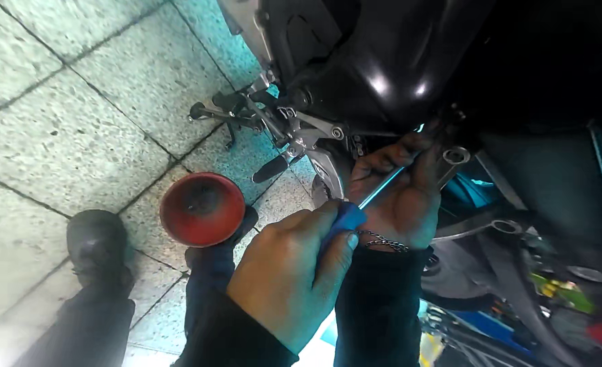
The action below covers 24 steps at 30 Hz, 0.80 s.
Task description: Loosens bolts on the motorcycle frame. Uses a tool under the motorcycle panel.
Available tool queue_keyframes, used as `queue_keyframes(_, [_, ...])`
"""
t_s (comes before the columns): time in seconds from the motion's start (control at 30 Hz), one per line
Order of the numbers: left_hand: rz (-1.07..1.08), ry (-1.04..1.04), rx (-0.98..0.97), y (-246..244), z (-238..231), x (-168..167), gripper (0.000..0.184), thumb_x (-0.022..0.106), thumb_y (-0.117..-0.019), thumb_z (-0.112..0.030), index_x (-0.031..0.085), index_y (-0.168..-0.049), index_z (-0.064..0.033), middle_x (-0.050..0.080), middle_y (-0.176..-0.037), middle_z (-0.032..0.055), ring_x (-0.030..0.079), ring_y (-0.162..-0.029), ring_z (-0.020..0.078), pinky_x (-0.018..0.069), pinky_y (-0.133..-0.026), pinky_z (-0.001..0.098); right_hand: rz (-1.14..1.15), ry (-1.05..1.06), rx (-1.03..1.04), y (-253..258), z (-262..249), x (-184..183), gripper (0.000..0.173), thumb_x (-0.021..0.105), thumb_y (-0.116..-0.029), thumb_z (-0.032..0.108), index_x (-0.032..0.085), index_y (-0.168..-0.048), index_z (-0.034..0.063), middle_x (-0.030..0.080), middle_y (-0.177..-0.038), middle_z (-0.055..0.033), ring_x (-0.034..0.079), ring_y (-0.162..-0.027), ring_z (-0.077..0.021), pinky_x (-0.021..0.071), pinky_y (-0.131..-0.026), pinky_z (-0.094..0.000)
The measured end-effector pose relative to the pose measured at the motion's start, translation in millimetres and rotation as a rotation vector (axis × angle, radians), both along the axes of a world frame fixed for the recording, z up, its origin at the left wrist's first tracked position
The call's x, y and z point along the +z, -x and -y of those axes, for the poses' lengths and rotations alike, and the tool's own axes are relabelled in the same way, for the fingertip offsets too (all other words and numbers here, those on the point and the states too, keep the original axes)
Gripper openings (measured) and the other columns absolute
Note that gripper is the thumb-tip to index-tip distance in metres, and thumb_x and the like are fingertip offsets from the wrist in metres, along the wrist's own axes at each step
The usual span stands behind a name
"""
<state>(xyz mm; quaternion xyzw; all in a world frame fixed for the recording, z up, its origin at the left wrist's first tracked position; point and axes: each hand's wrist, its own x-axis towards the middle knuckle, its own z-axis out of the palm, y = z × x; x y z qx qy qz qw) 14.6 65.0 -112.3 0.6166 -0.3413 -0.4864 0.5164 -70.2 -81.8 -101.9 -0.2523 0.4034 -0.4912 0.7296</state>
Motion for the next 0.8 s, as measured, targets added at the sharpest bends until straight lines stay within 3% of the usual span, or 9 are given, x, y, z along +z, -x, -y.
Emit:
queue_keyframes(0.27, [0.129, 0.007, -0.025, -6.4, 1.2, 4.1, 0.041, 0.053, -0.1035, -0.038, 0.069, -0.133, -0.0151, 0.067, -0.090, -0.0077, 0.061, -0.069, 0.0011, 0.0534, -0.057, 0.0222, -0.066, 0.062, -0.020, -3.9, 1.0, 5.2, 0.027, 0.028, -0.1130, 0.028, 0.053, -0.119, 0.0206, 0.060, -0.083, 0.0042, 0.060, -0.065, -0.0051, 0.0556, -0.064, -0.0198])
queue_keyframes(0.37, [0.187, -0.021, -0.029, -8.1, -2.2, 4.9, 0.042, 0.052, -0.1033, -0.041, 0.069, -0.133, -0.0158, 0.065, -0.086, -0.0084, 0.059, -0.067, 0.0015, 0.0522, -0.055, 0.0227, -0.022, -0.009, -0.077, -5.5, -4.8, 4.5, 0.027, 0.032, -0.1123, 0.026, 0.057, -0.113, 0.0180, 0.061, -0.083, 0.0019, 0.062, -0.067, -0.0072, 0.0562, -0.066, -0.0210])
queue_keyframes(0.5, [0.209, -0.031, -0.034, -7.8, -1.0, 7.0, 0.042, 0.052, -0.1030, -0.040, 0.070, -0.133, -0.0152, 0.065, -0.087, -0.0072, 0.059, -0.065, 0.0027, 0.0510, -0.052, 0.0230, -0.025, -0.031, -0.088, -4.4, -4.5, 4.3, 0.033, 0.028, -0.1129, 0.030, 0.056, -0.103, 0.0153, 0.058, -0.079, 0.0016, 0.060, -0.065, -0.0076, 0.0556, -0.064, -0.0208])
queue_keyframes(0.8, [0.247, -0.024, -0.026, -4.2, 0.4, 8.1, 0.044, 0.051, -0.1037, -0.040, 0.068, -0.135, -0.0139, 0.065, -0.088, -0.0054, 0.058, -0.062, 0.0040, 0.0490, -0.049, 0.0246, 0.015, -0.021, -0.088, -4.6, -1.5, 7.4, 0.028, 0.031, -0.1125, 0.028, 0.056, -0.113, 0.0179, 0.060, -0.084, 0.0023, 0.061, -0.066, -0.0058, 0.0550, -0.063, -0.0187])
